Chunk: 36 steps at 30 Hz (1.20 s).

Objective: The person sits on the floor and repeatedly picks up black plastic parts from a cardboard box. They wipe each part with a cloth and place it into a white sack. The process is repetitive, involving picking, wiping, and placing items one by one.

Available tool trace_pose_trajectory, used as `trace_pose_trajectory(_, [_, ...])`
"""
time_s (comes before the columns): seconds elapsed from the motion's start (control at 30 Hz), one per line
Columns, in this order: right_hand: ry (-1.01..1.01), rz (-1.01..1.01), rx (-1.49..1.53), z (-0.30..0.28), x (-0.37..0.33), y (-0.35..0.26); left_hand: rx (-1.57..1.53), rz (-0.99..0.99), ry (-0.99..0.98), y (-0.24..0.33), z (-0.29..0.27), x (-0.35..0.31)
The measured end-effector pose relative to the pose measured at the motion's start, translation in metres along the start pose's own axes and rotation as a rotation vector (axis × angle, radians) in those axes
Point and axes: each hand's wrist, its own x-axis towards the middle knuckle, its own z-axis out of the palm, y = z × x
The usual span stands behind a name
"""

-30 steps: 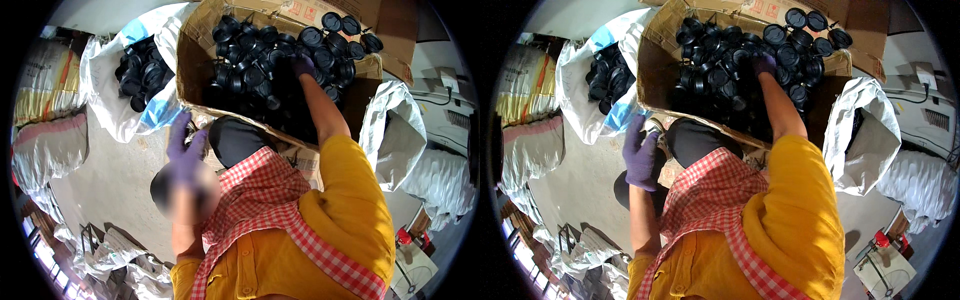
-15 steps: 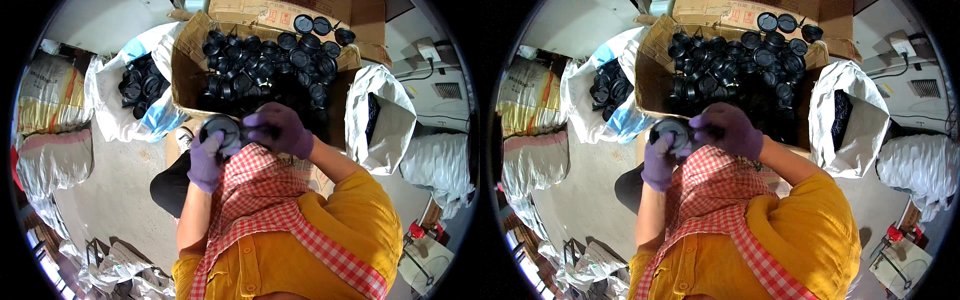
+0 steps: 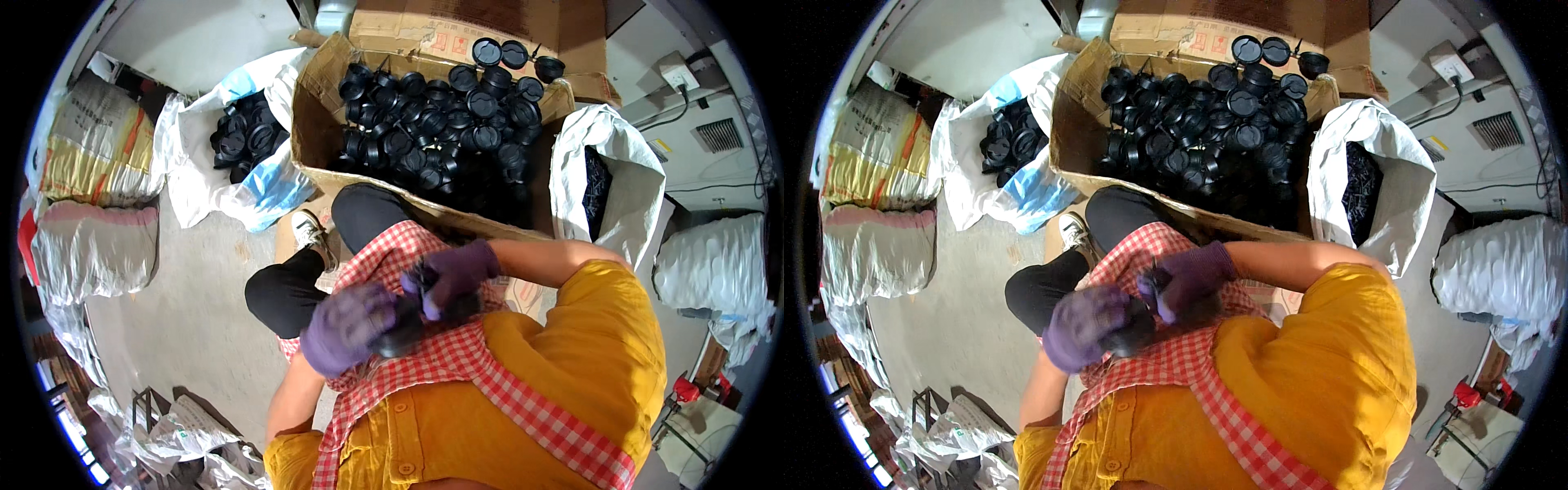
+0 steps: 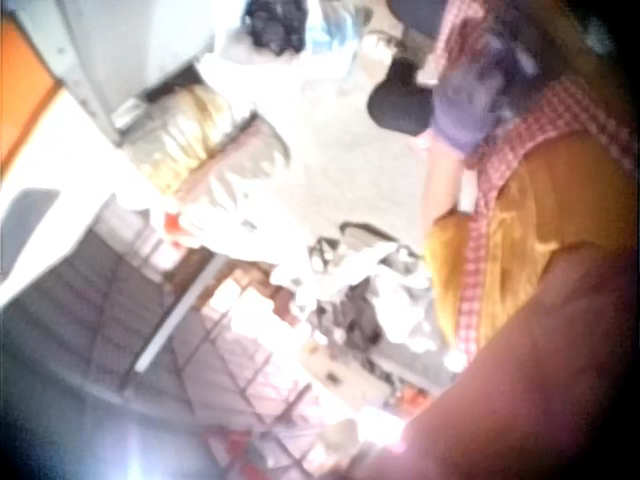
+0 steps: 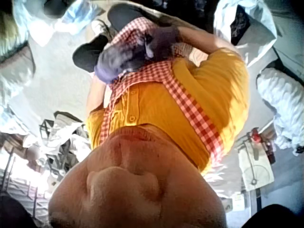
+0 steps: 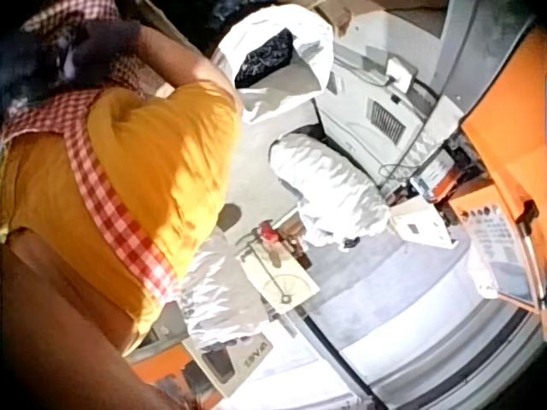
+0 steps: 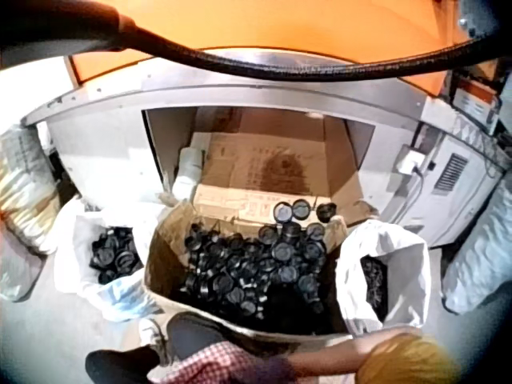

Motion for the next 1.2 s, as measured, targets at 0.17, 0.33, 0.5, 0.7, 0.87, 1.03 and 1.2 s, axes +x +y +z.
trace_pose_trajectory(0.17, [-0.196,0.058,0.041,0.016,-0.014,-0.016,0.196,0.302,0.060,0.026,-0.003,0.004])
trace_pose_trajectory(0.33, [-0.004,0.271,-0.091,-0.006,-0.039,-0.007,0.273,-0.031,-0.105,0.037,-0.037,-0.024])
trace_pose_trajectory(0.5, [0.324,-0.113,0.080,-0.025,-0.056,0.008,-0.028,-0.623,0.735,0.023,-0.063,-0.071])
trace_pose_trajectory(0.7, [0.552,-0.825,0.297,0.010,0.030,-0.025,-0.558,-0.542,0.304,0.014,0.035,0.023])
trace_pose_trajectory(0.87, [1.112,-1.050,-0.400,-0.006,0.031,-0.037,-1.377,-0.898,0.763,0.006,0.062,0.031])
trace_pose_trajectory(1.03, [1.367,-0.830,-0.484,-0.029,0.054,-0.009,0.022,-0.586,0.362,-0.011,0.050,0.047])
trace_pose_trajectory(1.2, [1.754,-0.341,-0.562,-0.089,0.038,0.021,0.280,-0.471,0.206,0.023,0.014,0.052])
